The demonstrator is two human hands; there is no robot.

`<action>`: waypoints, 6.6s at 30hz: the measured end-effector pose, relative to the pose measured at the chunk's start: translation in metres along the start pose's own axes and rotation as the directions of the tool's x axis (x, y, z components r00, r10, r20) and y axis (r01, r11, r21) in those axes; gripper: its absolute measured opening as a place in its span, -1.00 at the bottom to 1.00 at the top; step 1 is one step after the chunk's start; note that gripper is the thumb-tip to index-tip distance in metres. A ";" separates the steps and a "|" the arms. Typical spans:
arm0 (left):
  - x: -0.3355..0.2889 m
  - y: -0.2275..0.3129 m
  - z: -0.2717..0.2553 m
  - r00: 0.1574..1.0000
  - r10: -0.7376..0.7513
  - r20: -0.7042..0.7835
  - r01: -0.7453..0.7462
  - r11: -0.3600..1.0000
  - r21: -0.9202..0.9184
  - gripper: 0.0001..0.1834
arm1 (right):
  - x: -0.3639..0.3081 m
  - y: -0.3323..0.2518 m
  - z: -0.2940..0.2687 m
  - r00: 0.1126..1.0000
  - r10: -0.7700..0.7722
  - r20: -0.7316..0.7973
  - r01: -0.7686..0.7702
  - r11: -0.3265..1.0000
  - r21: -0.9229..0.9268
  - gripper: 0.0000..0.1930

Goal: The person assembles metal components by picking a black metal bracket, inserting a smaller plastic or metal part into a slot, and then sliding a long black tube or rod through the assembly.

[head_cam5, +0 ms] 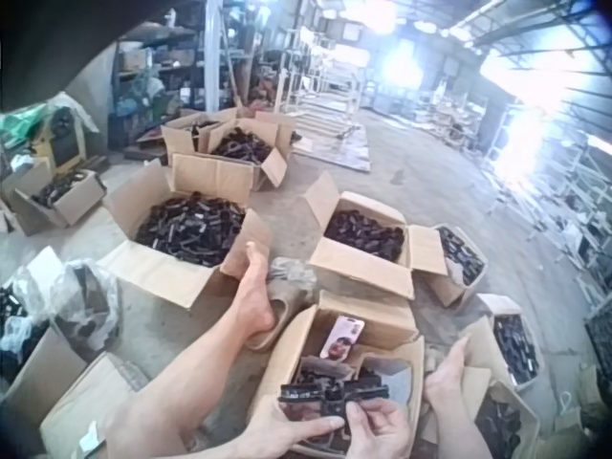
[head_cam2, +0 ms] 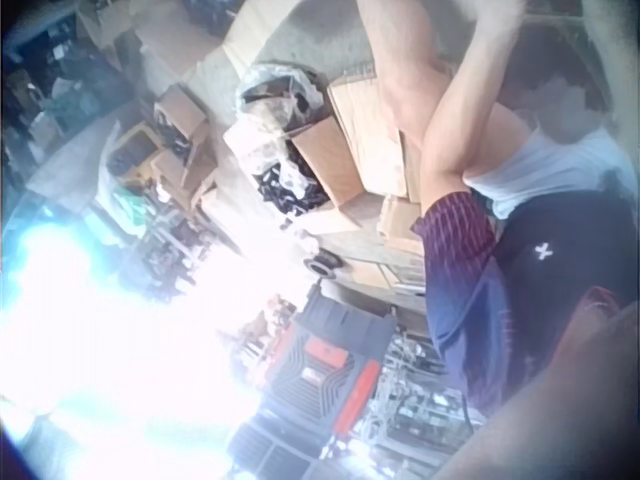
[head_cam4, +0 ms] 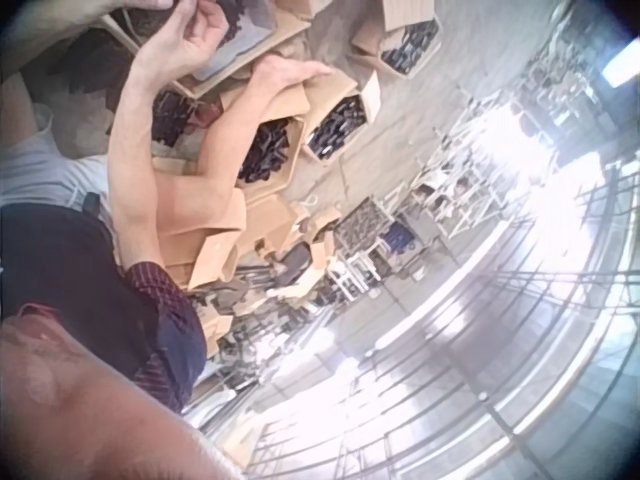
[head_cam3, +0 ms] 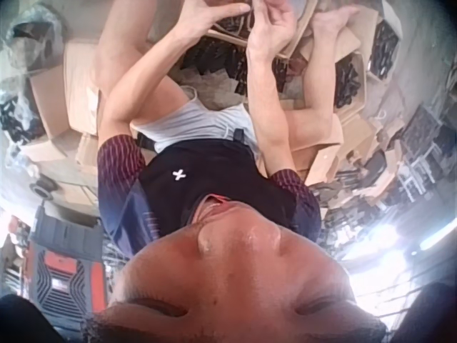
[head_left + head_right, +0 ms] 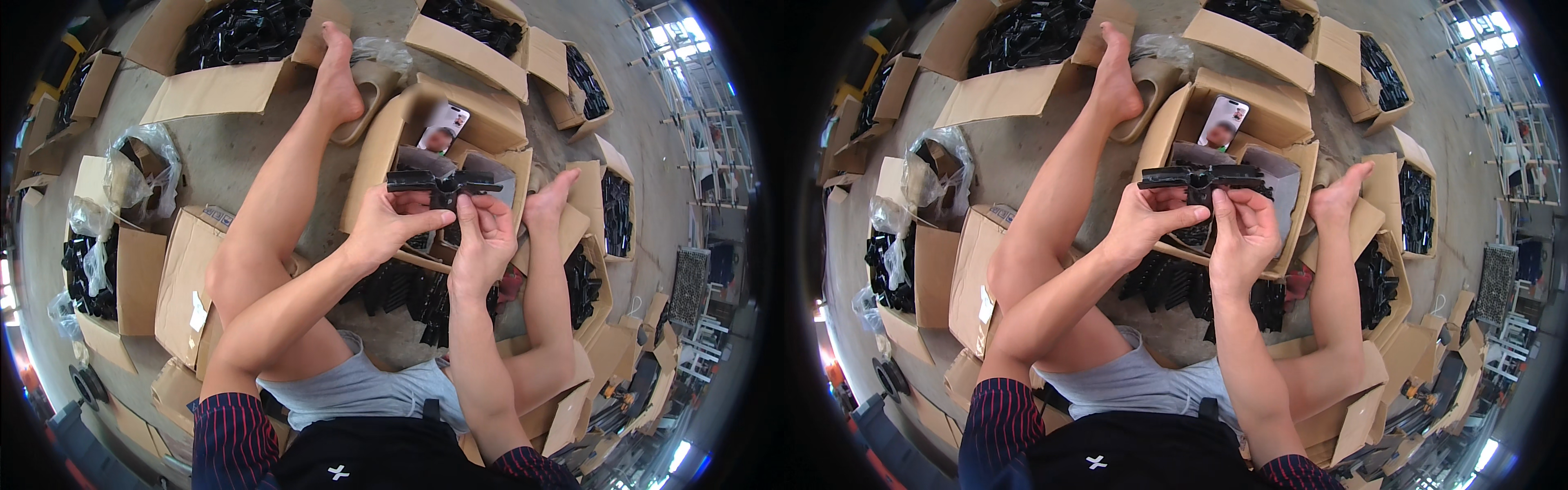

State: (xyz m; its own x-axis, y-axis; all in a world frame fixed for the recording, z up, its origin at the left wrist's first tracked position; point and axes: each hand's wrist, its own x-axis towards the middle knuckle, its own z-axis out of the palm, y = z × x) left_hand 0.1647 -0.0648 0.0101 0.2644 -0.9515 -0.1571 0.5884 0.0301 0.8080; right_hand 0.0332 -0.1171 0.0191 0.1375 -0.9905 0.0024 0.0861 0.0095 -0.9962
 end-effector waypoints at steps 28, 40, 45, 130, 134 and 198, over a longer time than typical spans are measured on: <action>-0.003 -0.017 -0.017 0.937 -0.329 -0.121 0.305 0.935 -0.182 -0.74 | 0.029 0.030 -0.020 0.986 0.162 0.032 -0.154 0.970 -0.191 -0.76; 0.005 -0.011 -0.022 0.909 -0.252 -0.332 0.172 0.953 -0.251 -0.82 | 0.104 0.125 -0.094 0.925 0.317 0.211 0.118 0.288 -0.950 -0.75; 0.004 -0.015 -0.017 0.887 -0.278 -0.368 0.189 0.947 -0.258 -0.76 | 0.107 0.146 -0.103 0.935 0.284 0.211 0.136 0.262 -0.955 -0.83; -0.006 -0.050 0.006 0.902 -0.050 -0.430 0.029 0.998 -0.055 -0.78 | 0.005 0.045 0.003 0.994 0.094 0.055 -0.072 0.946 -0.316 -0.68; -0.010 -0.049 0.004 0.901 -0.040 -0.431 0.012 0.998 -0.069 -0.77 | 0.002 0.044 0.005 0.996 0.051 0.074 -0.012 0.892 -0.452 -0.71; -0.013 -0.053 0.002 0.974 -0.205 -0.102 0.170 0.946 -0.275 -0.78 | 0.002 0.008 -0.038 0.987 0.131 0.097 -0.141 0.984 0.105 -0.65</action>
State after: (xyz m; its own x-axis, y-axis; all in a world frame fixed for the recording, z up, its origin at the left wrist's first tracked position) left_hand 0.1287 -0.0543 -0.0301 0.2149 -0.9013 -0.3761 0.8117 -0.0493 0.5819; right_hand -0.0037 -0.1243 0.0077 0.2429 -0.9626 -0.1202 0.1684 0.1638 -0.9720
